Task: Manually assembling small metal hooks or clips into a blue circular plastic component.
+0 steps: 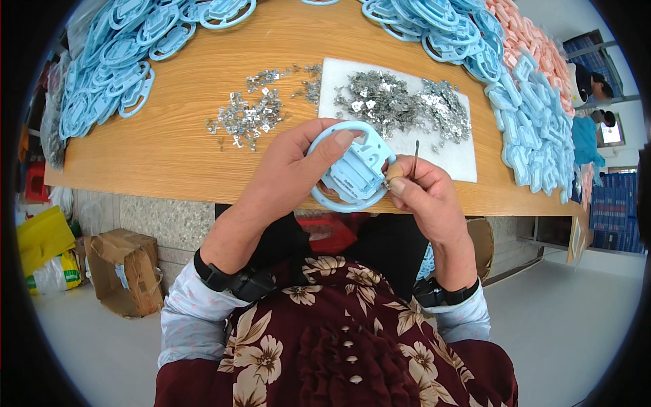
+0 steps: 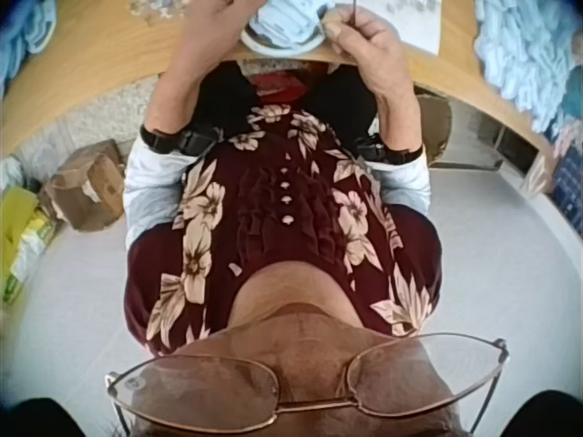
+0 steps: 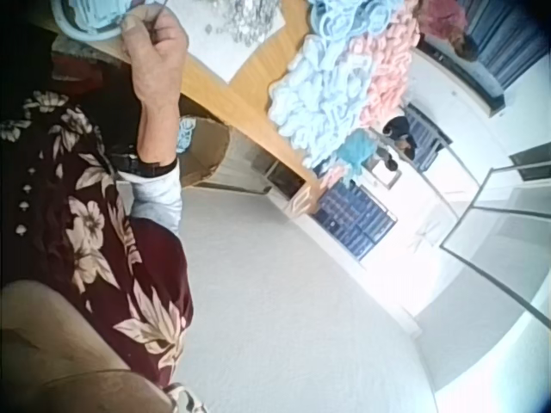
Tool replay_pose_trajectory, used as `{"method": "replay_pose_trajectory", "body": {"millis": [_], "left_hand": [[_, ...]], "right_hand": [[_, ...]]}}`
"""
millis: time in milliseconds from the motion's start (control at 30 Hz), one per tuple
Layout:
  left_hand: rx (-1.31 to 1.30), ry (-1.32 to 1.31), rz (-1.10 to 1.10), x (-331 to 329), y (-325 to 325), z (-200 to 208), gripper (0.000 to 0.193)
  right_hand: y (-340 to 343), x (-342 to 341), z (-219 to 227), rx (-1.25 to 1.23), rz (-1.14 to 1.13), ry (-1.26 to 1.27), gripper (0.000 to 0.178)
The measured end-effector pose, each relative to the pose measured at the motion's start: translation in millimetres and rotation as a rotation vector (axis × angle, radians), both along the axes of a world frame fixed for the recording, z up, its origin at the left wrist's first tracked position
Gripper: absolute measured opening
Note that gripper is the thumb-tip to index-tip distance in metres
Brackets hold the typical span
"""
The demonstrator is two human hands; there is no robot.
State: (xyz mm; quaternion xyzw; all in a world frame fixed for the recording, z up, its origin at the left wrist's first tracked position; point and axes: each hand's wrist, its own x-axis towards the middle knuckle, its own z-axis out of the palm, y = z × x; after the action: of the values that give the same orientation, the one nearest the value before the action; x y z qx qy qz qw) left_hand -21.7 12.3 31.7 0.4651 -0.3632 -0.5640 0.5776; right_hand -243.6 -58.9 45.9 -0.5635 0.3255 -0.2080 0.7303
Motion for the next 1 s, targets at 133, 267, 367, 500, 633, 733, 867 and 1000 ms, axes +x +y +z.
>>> {"method": "replay_pose_trajectory", "body": {"millis": [133,267,367,500,633,733,867,1000], "left_hand": [[-0.06,0.011,0.125,-3,0,-12,0.024],[-0.021,0.012,0.07,-1,5,-16,0.025],[-0.024,-0.105,-0.009,5,5,-14,0.027],[0.007,-0.386,-0.268,10,-6,21,0.035],[0.028,-0.328,-0.345,6,-15,-2,0.045],[0.121,-0.195,-0.239,0,-15,-7,0.045],[0.17,-0.135,-0.177,-3,-16,-11,0.045],[0.169,-0.086,-0.156,-4,-17,-17,0.046]], "right_hand": [[4,-1,-2,-0.018,-0.046,0.009,0.008],[5,-6,-8,-0.039,-0.047,0.056,0.009],[-3,-7,0,-0.16,0.014,0.078,0.009],[-7,-10,9,-0.188,0.113,0.161,0.009],[-9,-8,11,-0.302,0.031,0.113,0.02],[-9,-4,-4,-0.456,-0.138,0.136,0.032],[-4,7,-8,-0.565,-0.234,0.194,0.027],[-12,9,-22,-0.818,-0.207,0.22,0.019]]}}
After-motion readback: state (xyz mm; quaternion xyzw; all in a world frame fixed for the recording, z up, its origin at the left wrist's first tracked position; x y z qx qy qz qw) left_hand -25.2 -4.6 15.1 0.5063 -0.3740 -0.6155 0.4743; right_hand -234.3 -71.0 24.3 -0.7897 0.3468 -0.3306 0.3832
